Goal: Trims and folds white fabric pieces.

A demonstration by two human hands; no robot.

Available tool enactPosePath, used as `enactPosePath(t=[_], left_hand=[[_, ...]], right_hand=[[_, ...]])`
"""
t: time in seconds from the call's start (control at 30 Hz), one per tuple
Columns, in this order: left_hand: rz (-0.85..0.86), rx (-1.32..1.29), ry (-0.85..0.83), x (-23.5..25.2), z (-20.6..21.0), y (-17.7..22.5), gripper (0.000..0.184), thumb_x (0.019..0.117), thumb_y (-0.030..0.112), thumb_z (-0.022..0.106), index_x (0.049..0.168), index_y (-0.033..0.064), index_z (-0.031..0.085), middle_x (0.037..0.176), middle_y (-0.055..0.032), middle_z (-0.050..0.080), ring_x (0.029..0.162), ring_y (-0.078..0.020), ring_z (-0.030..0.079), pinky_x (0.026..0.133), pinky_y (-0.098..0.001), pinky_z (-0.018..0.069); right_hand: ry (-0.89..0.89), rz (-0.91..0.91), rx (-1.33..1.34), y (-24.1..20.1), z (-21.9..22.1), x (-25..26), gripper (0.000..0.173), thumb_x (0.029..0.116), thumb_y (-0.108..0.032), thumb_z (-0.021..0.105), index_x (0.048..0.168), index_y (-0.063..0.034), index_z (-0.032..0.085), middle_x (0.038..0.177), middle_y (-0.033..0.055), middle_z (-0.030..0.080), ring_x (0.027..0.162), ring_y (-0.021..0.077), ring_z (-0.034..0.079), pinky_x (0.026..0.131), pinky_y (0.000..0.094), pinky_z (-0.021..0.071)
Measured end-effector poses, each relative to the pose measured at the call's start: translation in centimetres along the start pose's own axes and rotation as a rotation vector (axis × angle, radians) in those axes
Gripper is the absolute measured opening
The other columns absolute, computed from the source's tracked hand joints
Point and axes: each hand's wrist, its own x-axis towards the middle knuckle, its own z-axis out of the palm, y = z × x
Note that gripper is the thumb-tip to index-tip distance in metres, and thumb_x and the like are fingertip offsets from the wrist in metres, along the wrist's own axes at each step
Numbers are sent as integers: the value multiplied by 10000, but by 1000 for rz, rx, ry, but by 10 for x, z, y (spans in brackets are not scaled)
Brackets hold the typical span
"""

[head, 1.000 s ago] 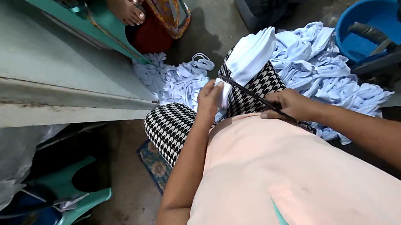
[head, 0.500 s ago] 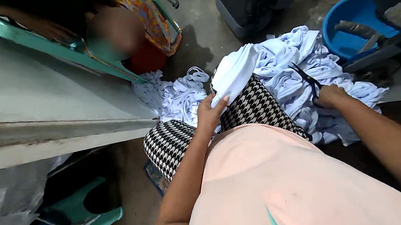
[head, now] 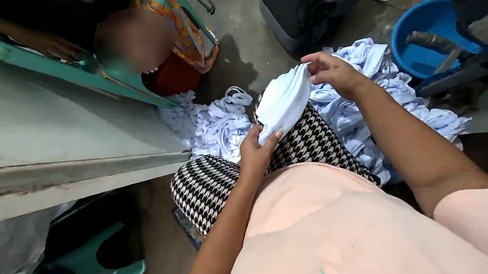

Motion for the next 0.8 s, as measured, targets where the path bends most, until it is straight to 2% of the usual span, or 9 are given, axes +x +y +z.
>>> enactPosePath(t=[0.1, 0.23, 0.33, 0.4, 0.43, 0.53, 0.63, 0.73, 0.8], left_hand=[[51, 30, 27, -3, -1, -7, 253, 908, 283, 754, 1058, 93, 680, 831, -21, 701, 740, -114, 673, 698, -372, 582], [87, 68, 47, -6, -2, -15, 289, 903, 324, 753, 1074, 102, 681, 846, 9, 707, 740, -78, 671, 713, -333, 583], [149, 75, 74, -6, -3, -20, 383, 886, 348, 771, 1134, 88, 639, 868, 0, 705, 736, -80, 676, 700, -325, 593], [212, 70, 106, -6, -4, -23, 481, 867, 358, 794, 1192, 67, 590, 838, -12, 688, 706, -86, 669, 672, -312, 595], [241, 70, 115, -6, -5, -24, 532, 860, 353, 805, 1234, 59, 569, 835, -20, 686, 711, -89, 670, 686, -311, 595], [328, 67, 110, -4, -7, -26, 674, 847, 342, 830, 1386, 69, 534, 823, -34, 671, 699, -90, 648, 685, -305, 586], [424, 68, 76, -3, -6, -23, 683, 855, 280, 828, 1439, 77, 538, 851, -39, 636, 721, -78, 608, 705, -276, 565], [491, 155, 35, -5, -8, -20, 417, 901, 232, 765, 1278, 72, 685, 968, -74, 718, 839, -114, 668, 797, -313, 578], [489, 178, -29, -8, -10, -20, 230, 937, 260, 720, 1088, 92, 762, 856, -49, 677, 774, -106, 632, 723, -284, 551]], right_hand=[[-17, -85, -32, -2, 4, 5, 515, 820, 16, 638, 1328, 6, 554, 1176, 178, 630, 1004, 226, 649, 867, 420, 570], [37, -171, -85, -1, 4, -7, 294, 836, 8, 685, 1118, 17, 604, 1080, 136, 635, 937, 171, 646, 818, 355, 577], [63, -322, -97, 7, 2, -18, 135, 832, -57, 703, 929, -35, 611, 1144, 96, 614, 1117, 161, 588, 923, 341, 530], [18, -398, -63, 2, 0, -32, 110, 843, -69, 679, 876, -75, 574, 1264, 88, 639, 1250, 174, 576, 1017, 363, 510], [-14, -427, -73, -5, -1, -42, 106, 841, -63, 665, 867, -88, 566, 1266, 78, 650, 1247, 171, 590, 1019, 364, 520], [-144, -563, -177, -34, -1, -70, 68, 858, -137, 668, 882, -110, 610, 1125, 34, 706, 1137, 166, 660, 963, 384, 576], [-337, -677, -176, -67, 6, -93, 124, 978, -223, 588, 905, -127, 617, 1052, 1, 718, 1091, 135, 668, 972, 359, 569], [-472, -751, -87, -88, 18, -106, 131, 1012, -137, 517, 941, -87, 615, 1060, 70, 721, 1130, 191, 660, 1038, 399, 513], [-489, -773, -37, -91, 21, -110, 103, 1005, -94, 517, 948, -80, 602, 1057, 87, 715, 1138, 220, 656, 1047, 418, 511]])
